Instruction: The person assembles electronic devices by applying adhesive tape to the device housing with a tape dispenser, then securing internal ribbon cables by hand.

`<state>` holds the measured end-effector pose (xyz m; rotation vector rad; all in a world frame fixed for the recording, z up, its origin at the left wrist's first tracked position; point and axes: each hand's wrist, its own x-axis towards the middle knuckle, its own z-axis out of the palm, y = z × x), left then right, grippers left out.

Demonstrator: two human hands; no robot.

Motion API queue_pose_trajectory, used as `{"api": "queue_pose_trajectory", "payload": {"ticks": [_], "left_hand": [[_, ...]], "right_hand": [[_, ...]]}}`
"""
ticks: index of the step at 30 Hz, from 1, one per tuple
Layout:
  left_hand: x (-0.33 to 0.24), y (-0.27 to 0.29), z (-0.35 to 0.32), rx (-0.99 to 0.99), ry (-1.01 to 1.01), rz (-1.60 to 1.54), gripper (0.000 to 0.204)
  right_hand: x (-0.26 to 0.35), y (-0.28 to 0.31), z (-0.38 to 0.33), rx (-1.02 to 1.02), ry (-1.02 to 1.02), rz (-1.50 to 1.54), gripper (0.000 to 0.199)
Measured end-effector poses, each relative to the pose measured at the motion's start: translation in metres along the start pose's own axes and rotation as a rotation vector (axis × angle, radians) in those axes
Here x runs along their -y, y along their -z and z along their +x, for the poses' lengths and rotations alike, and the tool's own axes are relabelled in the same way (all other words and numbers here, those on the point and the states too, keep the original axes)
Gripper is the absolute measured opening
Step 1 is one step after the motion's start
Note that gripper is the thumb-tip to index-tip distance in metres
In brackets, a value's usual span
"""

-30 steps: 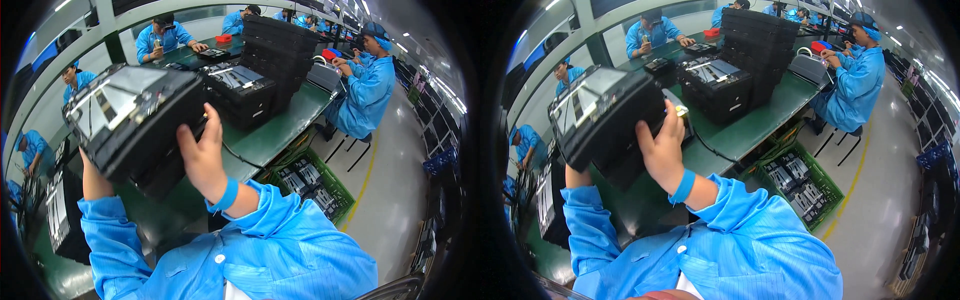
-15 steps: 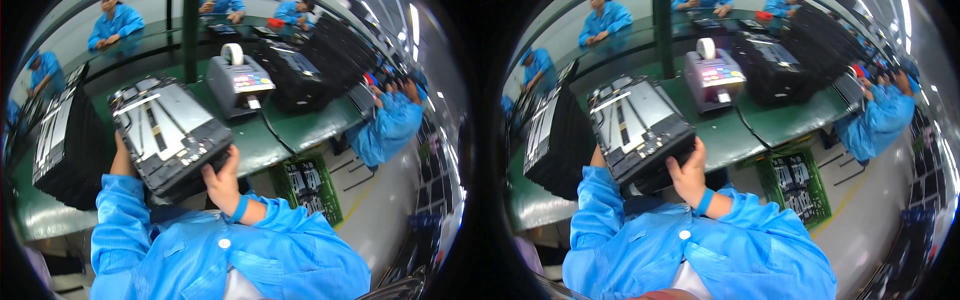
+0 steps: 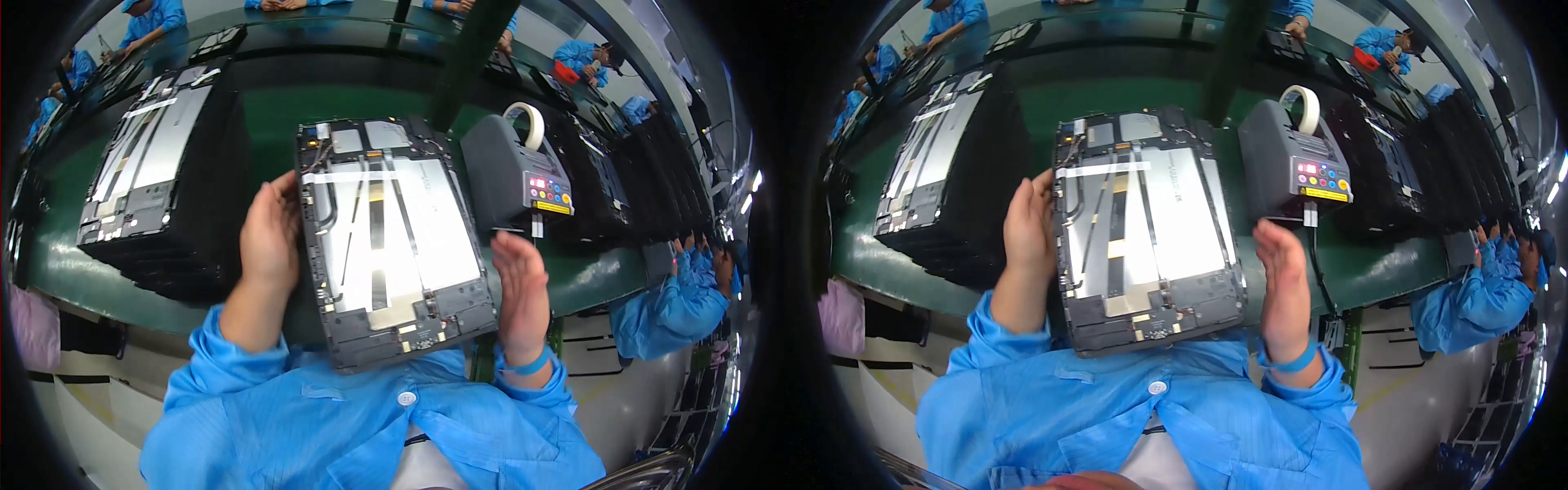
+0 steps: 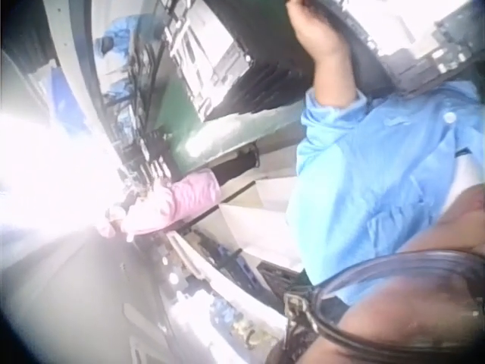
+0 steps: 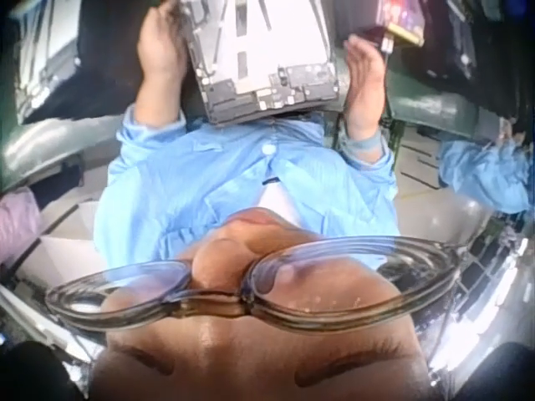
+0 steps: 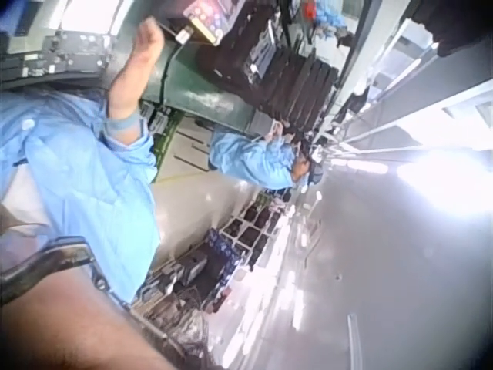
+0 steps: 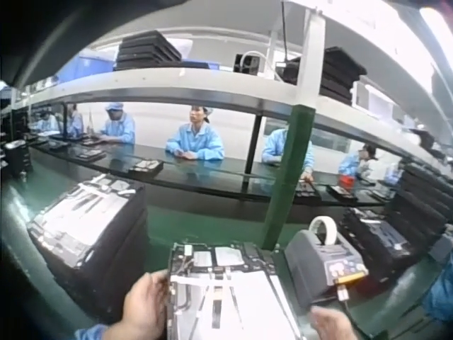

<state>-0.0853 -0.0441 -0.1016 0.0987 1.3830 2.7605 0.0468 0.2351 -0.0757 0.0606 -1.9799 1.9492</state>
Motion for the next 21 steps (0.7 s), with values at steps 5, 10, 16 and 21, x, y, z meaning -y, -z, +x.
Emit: {"api": "queue_pose_trajectory", "payload": {"ticks": [5,10,16,21], "left_hand": [[-0.006,-0.045,-0.036,0.182,-0.124,0.124,0.064],[-0.009,-0.051,-0.017,0.264,-0.116,0.371,0.077],[-0.001,-0.056,-0.009,0.218,-0.101,0.494,0.088],[-0.006,-0.055,-0.013,0.247,-0.072,0.395,0.089]], "right_hand": [[-0.017,-0.015,0.068,0.290,-0.125,0.114,0.065],[-0.011,-0.019,0.070,0.400,-0.137,0.354,0.068],[-0.006,-0.021,0.066,0.457,-0.158,0.432,0.075],[-0.026,-0.011,0.073,0.429,-0.117,0.345,0.071]]}}
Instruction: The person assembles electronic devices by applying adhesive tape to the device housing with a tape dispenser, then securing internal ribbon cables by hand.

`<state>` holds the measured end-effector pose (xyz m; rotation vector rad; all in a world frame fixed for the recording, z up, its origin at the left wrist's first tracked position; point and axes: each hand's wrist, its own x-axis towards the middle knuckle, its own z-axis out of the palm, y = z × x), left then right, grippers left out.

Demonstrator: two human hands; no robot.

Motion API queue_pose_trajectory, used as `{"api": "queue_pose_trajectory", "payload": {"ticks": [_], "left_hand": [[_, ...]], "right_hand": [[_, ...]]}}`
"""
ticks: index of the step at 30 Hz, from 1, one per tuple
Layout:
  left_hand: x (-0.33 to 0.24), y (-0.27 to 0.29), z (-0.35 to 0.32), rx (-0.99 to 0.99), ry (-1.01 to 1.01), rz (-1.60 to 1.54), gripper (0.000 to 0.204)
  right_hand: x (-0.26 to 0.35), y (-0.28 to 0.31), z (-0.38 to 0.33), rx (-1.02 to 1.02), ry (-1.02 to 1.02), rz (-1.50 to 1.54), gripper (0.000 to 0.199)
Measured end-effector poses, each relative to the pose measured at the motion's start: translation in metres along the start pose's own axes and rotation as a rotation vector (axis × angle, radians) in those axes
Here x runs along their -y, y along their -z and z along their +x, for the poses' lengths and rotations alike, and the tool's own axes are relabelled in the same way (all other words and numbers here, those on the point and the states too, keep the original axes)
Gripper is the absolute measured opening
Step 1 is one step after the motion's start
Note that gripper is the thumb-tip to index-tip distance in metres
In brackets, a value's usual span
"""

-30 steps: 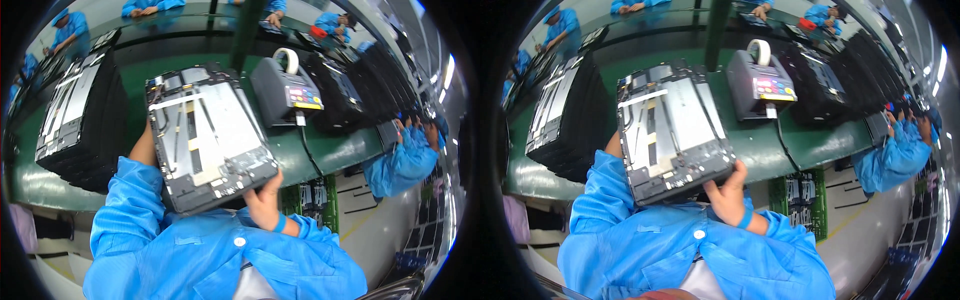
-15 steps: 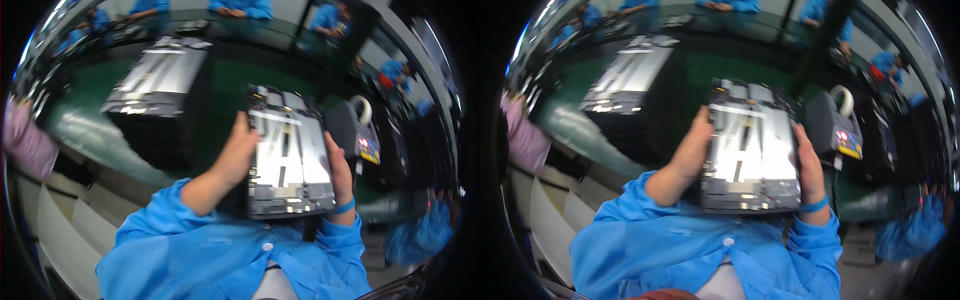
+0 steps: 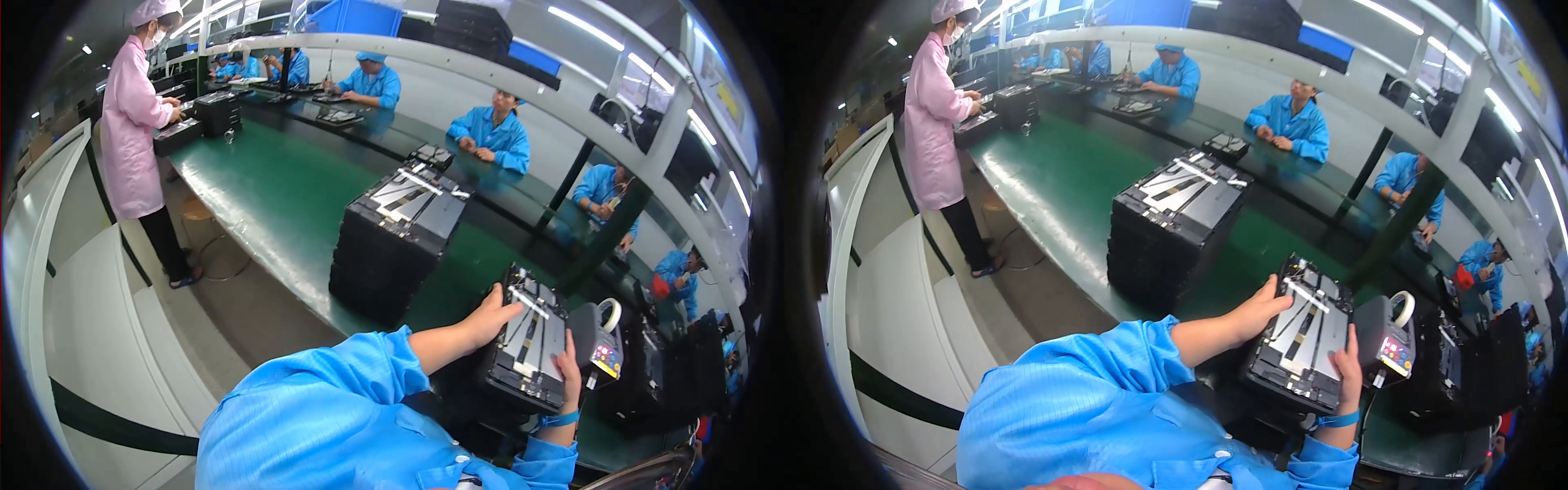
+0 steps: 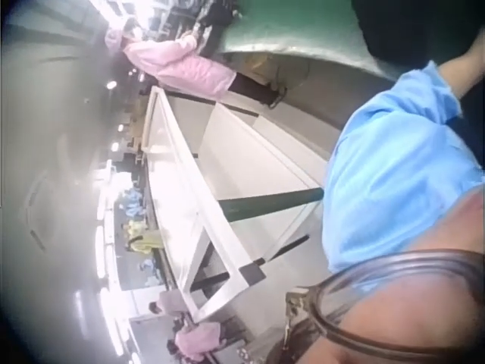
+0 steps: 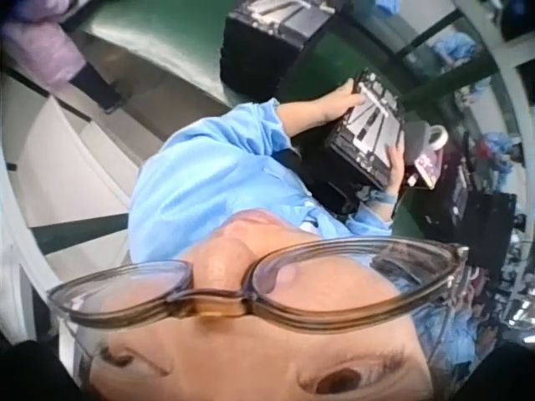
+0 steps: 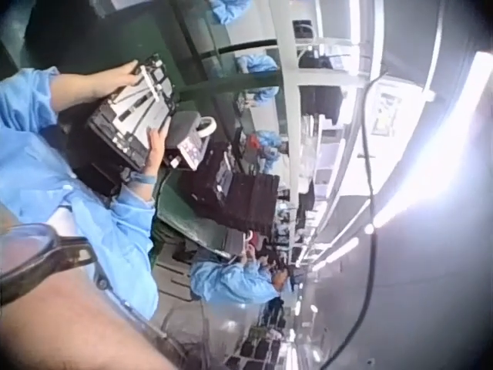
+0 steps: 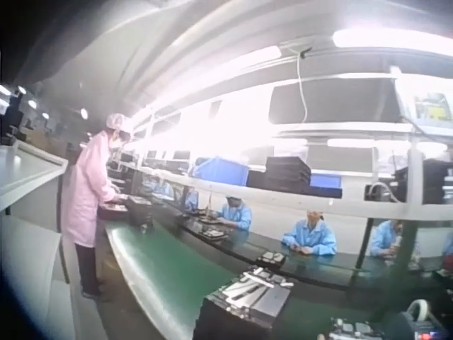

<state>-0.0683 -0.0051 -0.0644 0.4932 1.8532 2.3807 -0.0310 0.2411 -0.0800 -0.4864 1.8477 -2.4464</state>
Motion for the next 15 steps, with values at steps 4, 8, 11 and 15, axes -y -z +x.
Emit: {"api": "queue_pose_trajectory", "payload": {"ticks": [4,8,11,15], "left_hand": [[0.011,0.000,0.005,0.004,0.035,-0.116,0.091],[0.004,-0.005,0.002,0.001,0.046,-0.134,0.090],[0.016,-0.004,0.010,0.008,-0.002,-0.163,0.086],[0.012,0.001,0.009,0.079,0.049,-0.153,0.082]], "right_hand": [[0.005,-0.007,-0.001,0.001,-0.033,0.062,0.073],[-0.011,0.020,0.005,-0.039,0.027,-0.056,0.069],[-0.014,0.023,0.006,-0.044,0.022,-0.022,0.064],[-0.011,0.015,0.004,-0.046,0.032,0.048,0.062]]}}
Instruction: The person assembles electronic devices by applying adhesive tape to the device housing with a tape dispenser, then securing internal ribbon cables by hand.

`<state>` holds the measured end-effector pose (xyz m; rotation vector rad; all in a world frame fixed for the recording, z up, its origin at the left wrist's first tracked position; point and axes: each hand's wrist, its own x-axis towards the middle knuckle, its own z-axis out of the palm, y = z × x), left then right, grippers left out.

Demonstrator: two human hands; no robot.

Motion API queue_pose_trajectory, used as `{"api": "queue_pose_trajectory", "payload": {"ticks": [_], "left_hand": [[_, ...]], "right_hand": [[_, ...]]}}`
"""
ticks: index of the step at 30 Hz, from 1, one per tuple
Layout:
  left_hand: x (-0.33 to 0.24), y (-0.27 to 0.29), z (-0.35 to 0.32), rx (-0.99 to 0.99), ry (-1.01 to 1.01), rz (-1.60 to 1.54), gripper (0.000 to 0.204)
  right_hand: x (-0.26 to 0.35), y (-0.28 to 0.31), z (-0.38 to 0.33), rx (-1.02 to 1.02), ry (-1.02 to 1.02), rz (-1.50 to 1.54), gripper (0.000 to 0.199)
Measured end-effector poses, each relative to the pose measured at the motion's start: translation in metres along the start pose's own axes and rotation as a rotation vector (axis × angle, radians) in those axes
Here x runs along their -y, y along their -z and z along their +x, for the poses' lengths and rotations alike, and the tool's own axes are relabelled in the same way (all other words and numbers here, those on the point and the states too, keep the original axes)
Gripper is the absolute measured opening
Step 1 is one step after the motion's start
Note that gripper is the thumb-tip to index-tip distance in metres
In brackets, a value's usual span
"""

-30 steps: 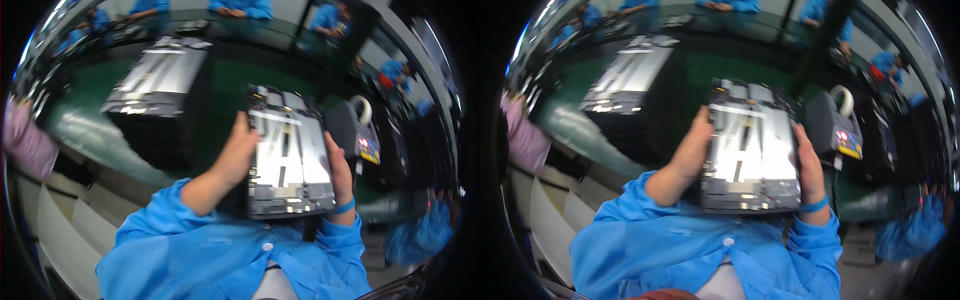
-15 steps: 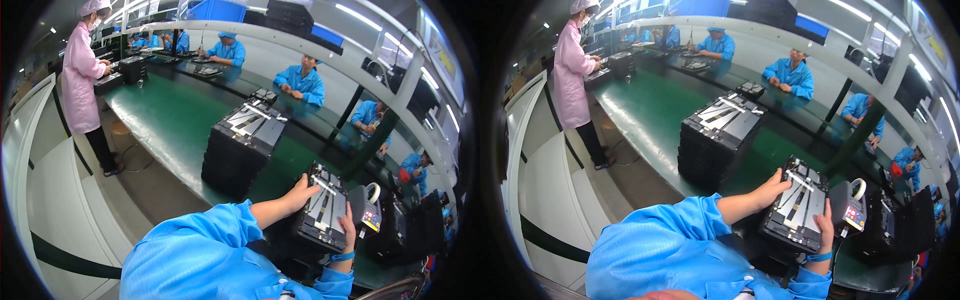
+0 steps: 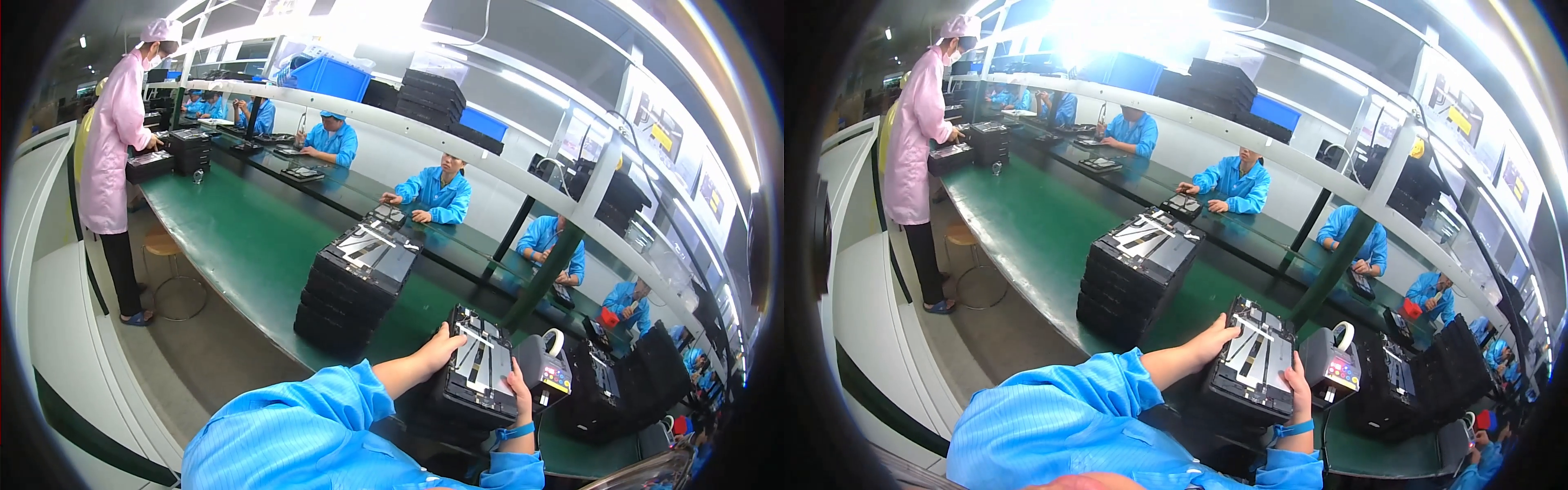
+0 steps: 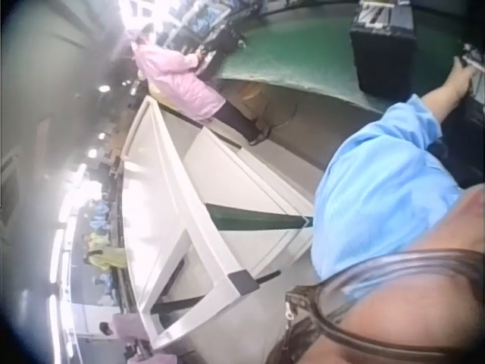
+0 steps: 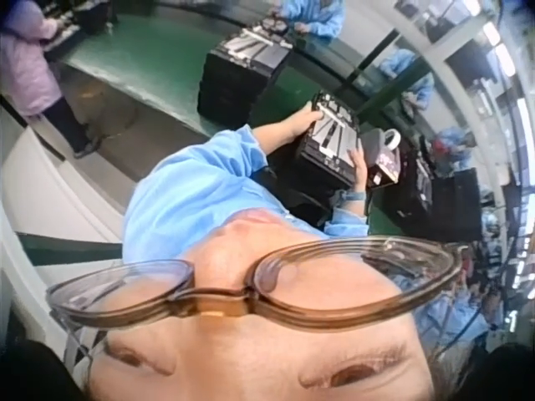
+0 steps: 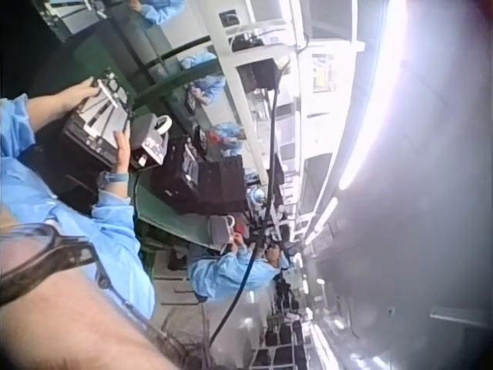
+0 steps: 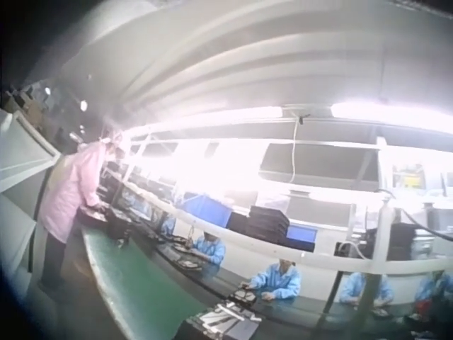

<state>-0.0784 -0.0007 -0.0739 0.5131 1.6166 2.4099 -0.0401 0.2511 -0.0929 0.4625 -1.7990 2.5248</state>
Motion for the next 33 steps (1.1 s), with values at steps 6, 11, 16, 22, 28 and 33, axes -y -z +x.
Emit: {"api": "queue_pose_trajectory", "payload": {"ticks": [6,11,16,22,28,33], "left_hand": [[0.027,0.012,0.016,-0.153,-0.298,0.023,0.052],[0.028,-0.007,0.028,-0.194,-0.263,0.222,0.082],[0.004,-0.010,-0.002,-0.230,-0.055,0.222,0.092],[0.022,-0.002,0.014,-0.209,-0.078,0.307,0.096],[0.042,0.009,0.034,-0.072,-0.419,-0.057,0.081],[0.030,0.011,0.030,-0.046,-0.199,0.024,0.052]], "right_hand": [[-0.011,0.011,0.018,0.069,0.039,-0.218,0.054],[-0.100,0.206,0.136,0.357,0.088,-0.428,0.068],[-0.122,0.165,0.190,0.497,0.040,-0.338,0.063],[-0.094,0.116,0.163,0.425,0.057,-0.258,0.057],[0.004,0.007,0.016,0.112,0.053,-0.209,0.067],[0.029,-0.023,0.001,-0.110,0.034,-0.393,0.081]]}}
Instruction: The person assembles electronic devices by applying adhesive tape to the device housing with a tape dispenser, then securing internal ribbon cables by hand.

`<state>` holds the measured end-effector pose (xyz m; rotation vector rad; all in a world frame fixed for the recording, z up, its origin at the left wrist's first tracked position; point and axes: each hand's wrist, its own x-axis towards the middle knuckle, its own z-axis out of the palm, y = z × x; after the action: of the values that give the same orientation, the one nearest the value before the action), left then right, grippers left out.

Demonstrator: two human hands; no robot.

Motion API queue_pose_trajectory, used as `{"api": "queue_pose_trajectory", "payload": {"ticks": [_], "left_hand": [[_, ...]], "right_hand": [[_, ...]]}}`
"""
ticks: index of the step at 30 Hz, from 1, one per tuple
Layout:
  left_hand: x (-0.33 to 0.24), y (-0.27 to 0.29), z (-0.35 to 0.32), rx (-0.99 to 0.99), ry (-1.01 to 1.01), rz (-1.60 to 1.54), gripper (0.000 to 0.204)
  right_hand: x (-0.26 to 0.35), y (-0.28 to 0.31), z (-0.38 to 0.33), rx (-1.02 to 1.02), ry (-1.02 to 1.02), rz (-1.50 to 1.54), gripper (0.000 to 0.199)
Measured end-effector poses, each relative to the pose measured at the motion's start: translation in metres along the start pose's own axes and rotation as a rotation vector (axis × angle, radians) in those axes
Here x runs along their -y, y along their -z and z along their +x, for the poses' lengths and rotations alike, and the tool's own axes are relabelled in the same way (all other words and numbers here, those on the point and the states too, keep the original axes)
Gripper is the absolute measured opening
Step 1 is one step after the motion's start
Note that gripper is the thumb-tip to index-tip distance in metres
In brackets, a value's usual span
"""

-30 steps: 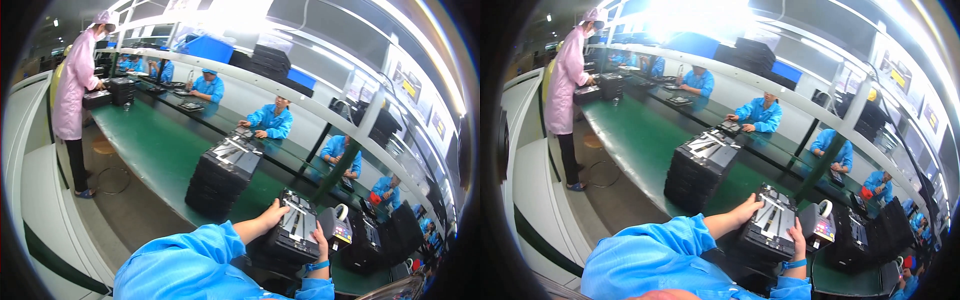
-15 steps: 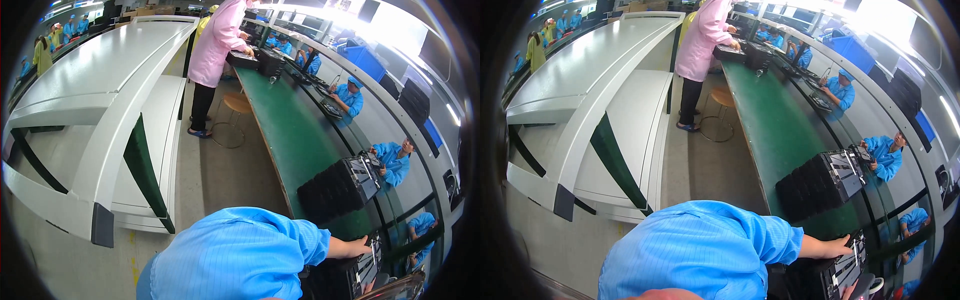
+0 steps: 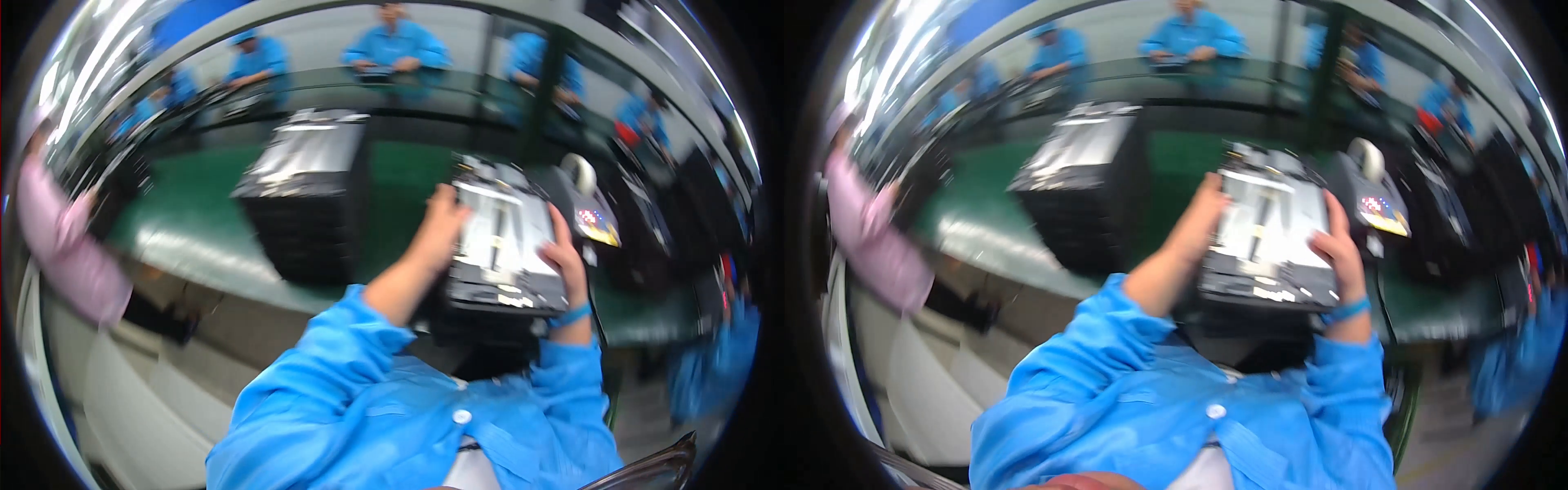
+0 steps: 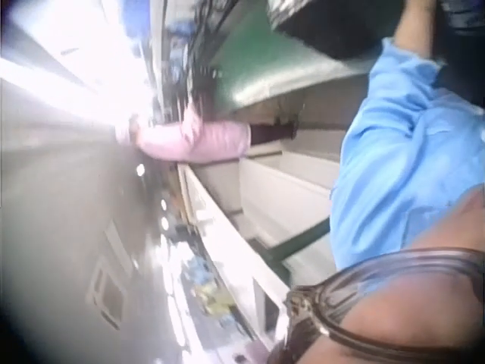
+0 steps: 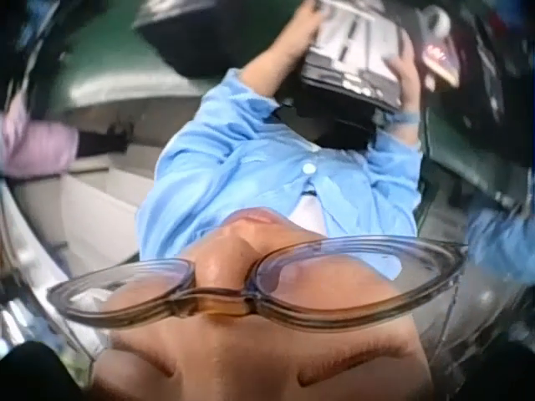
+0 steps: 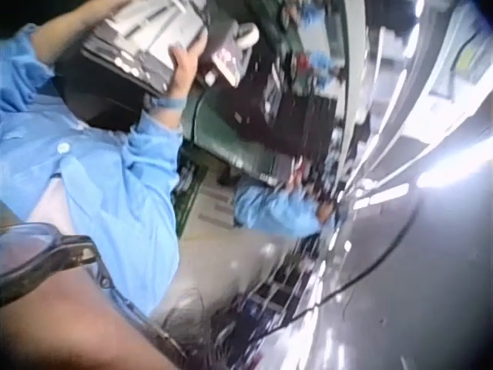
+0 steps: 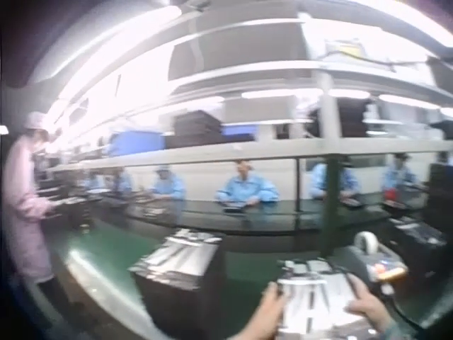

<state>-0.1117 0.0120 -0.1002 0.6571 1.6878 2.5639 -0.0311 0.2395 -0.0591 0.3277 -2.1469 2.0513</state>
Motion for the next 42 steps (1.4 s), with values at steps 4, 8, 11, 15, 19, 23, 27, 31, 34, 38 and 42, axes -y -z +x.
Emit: {"api": "queue_pose_trajectory", "payload": {"ticks": [4,8,11,15,19,23,27,31,34,38,42], "left_hand": [[-0.044,-0.026,-0.026,-0.013,0.155,0.033,0.065],[-0.027,-0.011,-0.041,0.124,0.144,-0.183,0.062],[-0.025,-0.010,-0.054,0.137,0.133,-0.244,0.061],[-0.030,-0.017,-0.057,0.085,0.105,-0.258,0.061],[-0.026,-0.017,-0.057,0.064,0.037,-0.097,0.063],[-0.026,-0.018,-0.062,0.040,0.089,-0.090,0.068],[-0.009,0.007,-0.064,-0.055,0.514,-0.504,0.067],[-0.012,0.010,-0.077,-0.165,0.635,-0.500,0.060],[-0.033,0.062,-0.145,-0.140,0.576,-0.417,0.059],[-0.023,0.034,-0.127,-0.100,0.474,-0.328,0.058],[-0.026,0.036,-0.118,-0.077,0.358,-0.210,0.057]], "right_hand": [[-0.002,0.003,-0.008,0.006,-0.137,0.205,0.082],[-0.025,0.007,-0.026,0.006,-0.136,0.527,0.080],[-0.002,-0.006,-0.042,0.030,-0.145,0.461,0.078],[0.004,-0.010,-0.029,0.077,-0.124,0.375,0.079],[-0.007,-0.001,-0.018,0.070,-0.174,0.326,0.081],[-0.025,-0.006,-0.029,0.009,-0.113,0.468,0.082],[-0.037,-0.016,-0.029,-0.048,-0.166,0.642,0.077],[-0.033,-0.019,-0.032,0.063,-0.240,0.700,0.076],[-0.045,-0.028,-0.047,-0.014,-0.155,0.567,0.079],[-0.050,-0.033,-0.087,0.004,-0.124,0.314,0.075],[-0.027,0.013,-0.097,-0.631,-0.146,0.077,0.037]]}}
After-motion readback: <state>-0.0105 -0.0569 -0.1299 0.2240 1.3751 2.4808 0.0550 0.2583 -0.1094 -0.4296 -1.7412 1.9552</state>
